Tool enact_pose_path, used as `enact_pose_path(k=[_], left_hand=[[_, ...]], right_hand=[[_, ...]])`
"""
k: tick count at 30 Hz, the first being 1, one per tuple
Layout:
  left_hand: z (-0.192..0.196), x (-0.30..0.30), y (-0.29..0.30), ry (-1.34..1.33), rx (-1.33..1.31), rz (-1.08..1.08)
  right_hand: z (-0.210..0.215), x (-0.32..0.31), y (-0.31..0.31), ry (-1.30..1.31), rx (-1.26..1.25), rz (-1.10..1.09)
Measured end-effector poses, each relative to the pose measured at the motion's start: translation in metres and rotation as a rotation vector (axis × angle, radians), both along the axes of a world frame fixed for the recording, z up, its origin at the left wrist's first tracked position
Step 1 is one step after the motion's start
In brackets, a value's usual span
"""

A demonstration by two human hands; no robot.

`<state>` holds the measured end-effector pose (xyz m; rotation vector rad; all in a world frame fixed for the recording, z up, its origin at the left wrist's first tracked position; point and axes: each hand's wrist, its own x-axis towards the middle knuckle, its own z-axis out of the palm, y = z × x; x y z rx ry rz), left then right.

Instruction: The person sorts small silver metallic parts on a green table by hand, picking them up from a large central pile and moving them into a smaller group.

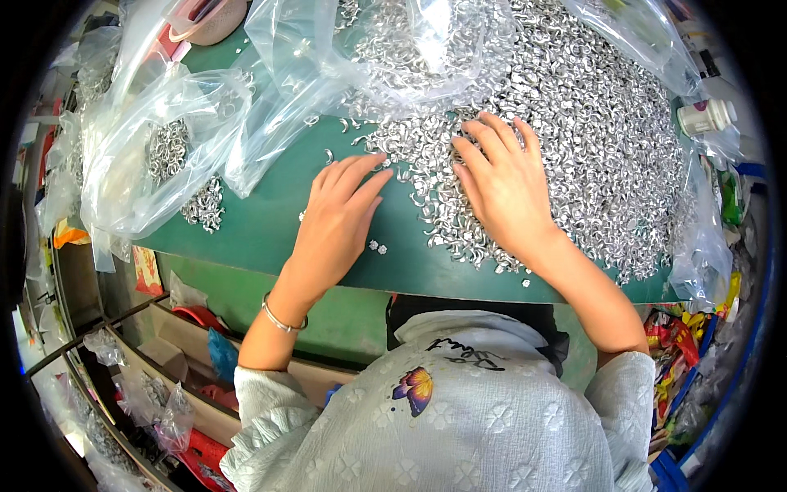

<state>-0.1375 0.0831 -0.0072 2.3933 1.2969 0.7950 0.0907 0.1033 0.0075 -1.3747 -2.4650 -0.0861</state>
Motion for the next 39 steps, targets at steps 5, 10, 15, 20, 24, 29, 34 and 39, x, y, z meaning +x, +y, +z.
enact_pose_path(k=[5,10,15,20,24,29,34,39], left_hand=[[-0.009,0.005,0.022,0.046,0.04,0.069],[-0.007,-0.014,0.029,0.135,0.105,0.207],[-0.005,-0.002,0.024,0.055,0.039,0.145],[-0.003,-0.001,0.027,0.082,0.033,0.098],[0.009,-0.009,0.013,0.042,-0.026,0.132],[0.014,-0.019,-0.016,0.077,-0.167,0.062],[0.023,-0.017,-0.016,-0.037,-0.156,0.059],[0.017,0.003,-0.015,-0.063,-0.116,0.035]], right_hand=[[-0.001,-0.022,-0.002,0.221,-0.121,0.11],[-0.005,-0.021,-0.002,0.143,-0.081,0.067],[-0.006,-0.028,0.0,0.136,-0.064,0.057],[-0.012,-0.04,-0.003,0.134,-0.045,0.136],[-0.008,-0.03,-0.002,0.227,-0.111,0.118],[-0.013,-0.041,0.0,0.127,-0.071,0.095],[-0.007,-0.048,-0.009,0.104,-0.136,0.132],[0.003,-0.04,-0.019,0.266,-0.34,0.244]])
